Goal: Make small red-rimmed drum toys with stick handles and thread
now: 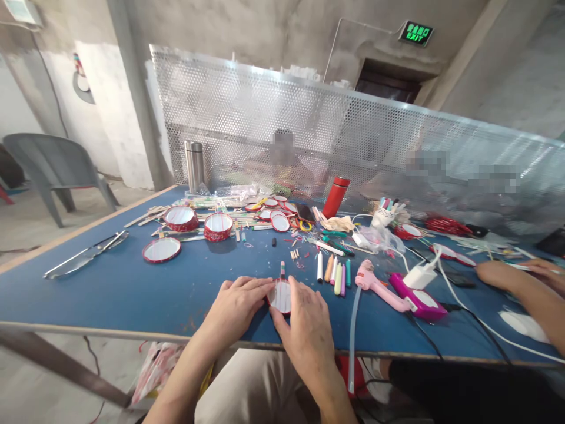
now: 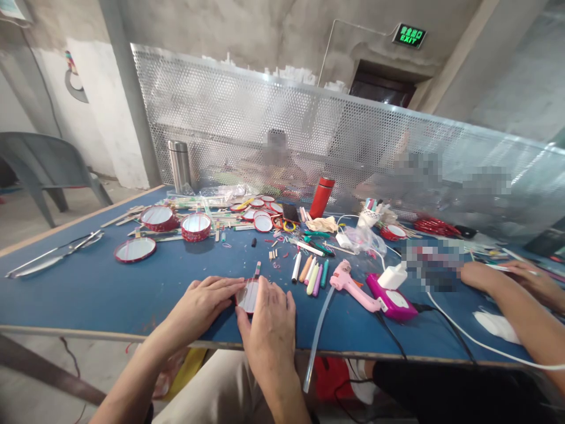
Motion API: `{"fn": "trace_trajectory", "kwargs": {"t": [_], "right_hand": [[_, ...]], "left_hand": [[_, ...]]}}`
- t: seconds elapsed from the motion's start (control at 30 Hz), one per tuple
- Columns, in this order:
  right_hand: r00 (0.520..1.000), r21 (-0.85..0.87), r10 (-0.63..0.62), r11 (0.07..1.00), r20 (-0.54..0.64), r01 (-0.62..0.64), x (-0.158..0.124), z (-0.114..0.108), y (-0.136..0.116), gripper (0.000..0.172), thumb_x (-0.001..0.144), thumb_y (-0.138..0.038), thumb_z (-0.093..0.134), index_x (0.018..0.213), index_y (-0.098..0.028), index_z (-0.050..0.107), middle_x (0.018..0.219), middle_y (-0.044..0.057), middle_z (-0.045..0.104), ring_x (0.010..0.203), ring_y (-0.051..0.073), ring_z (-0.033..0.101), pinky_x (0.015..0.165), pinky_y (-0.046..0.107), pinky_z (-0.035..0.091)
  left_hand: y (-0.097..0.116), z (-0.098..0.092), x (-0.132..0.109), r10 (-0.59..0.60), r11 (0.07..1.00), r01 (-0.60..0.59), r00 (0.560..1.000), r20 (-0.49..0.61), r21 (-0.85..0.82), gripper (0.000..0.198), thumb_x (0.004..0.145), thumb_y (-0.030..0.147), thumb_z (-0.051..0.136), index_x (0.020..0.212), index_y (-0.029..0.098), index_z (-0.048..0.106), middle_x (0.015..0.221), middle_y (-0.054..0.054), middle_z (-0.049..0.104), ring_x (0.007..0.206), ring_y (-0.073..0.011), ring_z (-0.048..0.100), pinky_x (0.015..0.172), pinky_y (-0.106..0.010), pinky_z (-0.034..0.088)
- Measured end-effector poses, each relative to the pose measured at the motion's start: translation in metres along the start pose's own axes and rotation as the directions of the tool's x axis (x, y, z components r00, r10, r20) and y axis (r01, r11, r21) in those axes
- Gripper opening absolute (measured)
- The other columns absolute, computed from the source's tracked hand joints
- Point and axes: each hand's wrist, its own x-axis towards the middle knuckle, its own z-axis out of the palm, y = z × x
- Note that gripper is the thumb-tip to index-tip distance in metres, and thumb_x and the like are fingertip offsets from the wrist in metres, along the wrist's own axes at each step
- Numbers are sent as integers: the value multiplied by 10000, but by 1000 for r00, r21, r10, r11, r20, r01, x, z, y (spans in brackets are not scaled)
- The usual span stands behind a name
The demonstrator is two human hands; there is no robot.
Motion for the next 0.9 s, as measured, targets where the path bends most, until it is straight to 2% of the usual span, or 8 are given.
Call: {"fn": "trace_trajectory", "kwargs": {"t": [0.5, 0.9], "right_hand": [[1000, -9, 17, 1000, 23, -17, 0, -1, -1, 523, 854, -306, 585, 1319, -121, 434, 1249, 153, 588, 1170, 284, 512, 1000, 484, 349], [1000, -31, 6, 1000, -8, -6, -1, 3, 1, 501, 856, -300, 578, 1310, -134, 444, 1233, 149, 595, 1156, 277, 522, 991, 468, 367]], "left_hand": [[-3, 4, 0, 19, 999, -19, 1000, -8, 32, 426, 900, 156, 445, 1283, 319, 537, 1354, -1, 566, 1127, -214, 548, 837, -355, 434], [-3, 5, 1, -4, 999, 4, 1000, 1, 37, 444, 891, 153, 458, 1297, 323, 522, 1356, 4, 564, 1141, -225, 543, 835, -375, 439]]}}
